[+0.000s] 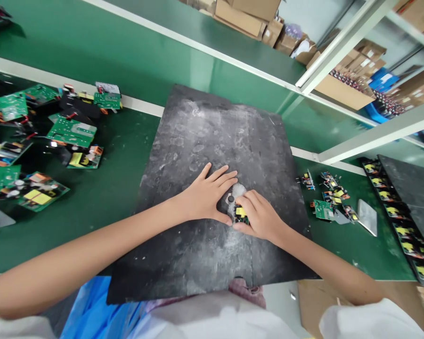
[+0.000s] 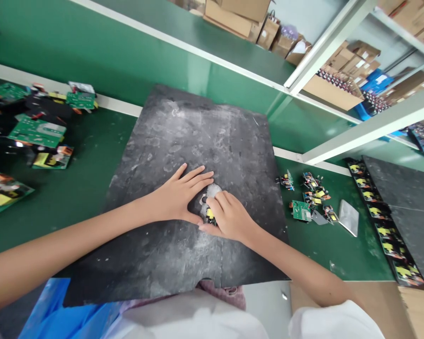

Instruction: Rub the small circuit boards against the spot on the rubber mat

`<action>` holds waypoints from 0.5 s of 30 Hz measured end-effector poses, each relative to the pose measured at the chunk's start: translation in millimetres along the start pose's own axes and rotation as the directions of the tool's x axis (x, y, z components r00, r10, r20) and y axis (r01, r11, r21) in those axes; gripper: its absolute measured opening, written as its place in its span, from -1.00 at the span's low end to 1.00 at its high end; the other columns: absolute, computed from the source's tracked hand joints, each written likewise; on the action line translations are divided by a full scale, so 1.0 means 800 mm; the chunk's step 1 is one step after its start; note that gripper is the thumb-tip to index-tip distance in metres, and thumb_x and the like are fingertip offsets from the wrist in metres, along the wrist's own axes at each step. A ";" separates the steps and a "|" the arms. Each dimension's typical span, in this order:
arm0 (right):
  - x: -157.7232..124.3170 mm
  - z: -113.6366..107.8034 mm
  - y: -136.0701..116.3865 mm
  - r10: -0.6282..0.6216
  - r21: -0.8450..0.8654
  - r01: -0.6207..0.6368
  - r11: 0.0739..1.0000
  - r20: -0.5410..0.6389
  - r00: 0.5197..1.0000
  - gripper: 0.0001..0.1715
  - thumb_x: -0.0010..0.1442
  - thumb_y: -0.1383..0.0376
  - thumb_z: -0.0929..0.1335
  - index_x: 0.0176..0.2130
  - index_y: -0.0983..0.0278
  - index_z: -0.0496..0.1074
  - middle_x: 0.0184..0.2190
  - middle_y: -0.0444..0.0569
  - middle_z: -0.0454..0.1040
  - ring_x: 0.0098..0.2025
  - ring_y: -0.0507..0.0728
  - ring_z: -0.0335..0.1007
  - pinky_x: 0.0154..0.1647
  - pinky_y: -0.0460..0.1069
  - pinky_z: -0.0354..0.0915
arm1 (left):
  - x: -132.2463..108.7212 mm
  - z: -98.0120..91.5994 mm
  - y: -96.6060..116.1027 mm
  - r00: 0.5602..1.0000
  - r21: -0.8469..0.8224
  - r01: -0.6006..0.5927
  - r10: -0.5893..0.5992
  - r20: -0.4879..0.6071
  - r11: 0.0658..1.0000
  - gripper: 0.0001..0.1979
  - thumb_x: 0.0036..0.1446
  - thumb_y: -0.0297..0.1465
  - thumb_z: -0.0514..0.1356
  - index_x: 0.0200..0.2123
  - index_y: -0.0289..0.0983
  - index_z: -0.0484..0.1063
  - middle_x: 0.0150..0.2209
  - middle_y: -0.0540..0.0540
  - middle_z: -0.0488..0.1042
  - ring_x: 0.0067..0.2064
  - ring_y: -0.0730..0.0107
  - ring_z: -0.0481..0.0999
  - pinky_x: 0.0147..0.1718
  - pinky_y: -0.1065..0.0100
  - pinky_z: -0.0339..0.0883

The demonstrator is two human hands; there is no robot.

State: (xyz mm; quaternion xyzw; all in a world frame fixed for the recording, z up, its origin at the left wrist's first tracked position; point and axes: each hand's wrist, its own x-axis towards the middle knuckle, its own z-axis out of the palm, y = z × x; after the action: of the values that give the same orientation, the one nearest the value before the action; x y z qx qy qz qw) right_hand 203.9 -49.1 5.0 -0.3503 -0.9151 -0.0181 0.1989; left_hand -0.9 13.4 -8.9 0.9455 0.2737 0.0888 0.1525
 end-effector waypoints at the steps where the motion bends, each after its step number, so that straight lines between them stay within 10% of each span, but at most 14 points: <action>1: 0.001 0.000 0.002 -0.004 -0.003 0.004 1.000 0.003 1.000 -0.37 0.35 -0.05 0.03 -0.17 0.43 0.28 -0.36 0.12 0.30 -0.34 0.20 0.20 -0.37 0.06 0.27 | 0.000 0.000 0.000 1.000 -0.001 -0.001 0.001 -0.001 1.000 0.03 -0.07 0.25 0.11 0.28 -0.34 0.03 0.34 -0.16 -0.08 0.36 0.04 -0.21 0.27 -0.07 -0.54; 15: 0.006 -0.006 0.013 0.123 0.067 -0.127 0.990 0.061 0.991 -0.55 0.36 0.01 0.09 -0.12 0.34 0.21 -0.30 0.08 0.25 -0.27 0.21 0.22 -0.29 0.07 0.30 | 0.000 0.003 -0.002 1.000 0.008 -0.005 0.005 -0.017 1.000 0.06 -0.08 0.29 0.05 0.29 -0.34 0.00 0.34 -0.18 -0.07 0.36 0.03 -0.21 0.27 -0.07 -0.55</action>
State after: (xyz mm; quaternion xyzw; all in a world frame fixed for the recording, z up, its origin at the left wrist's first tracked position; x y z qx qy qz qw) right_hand 209.3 -39.4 9.9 -0.4001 -0.8966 0.0368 0.1860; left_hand -0.7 13.9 -11.7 0.9459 0.2731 0.0963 0.1464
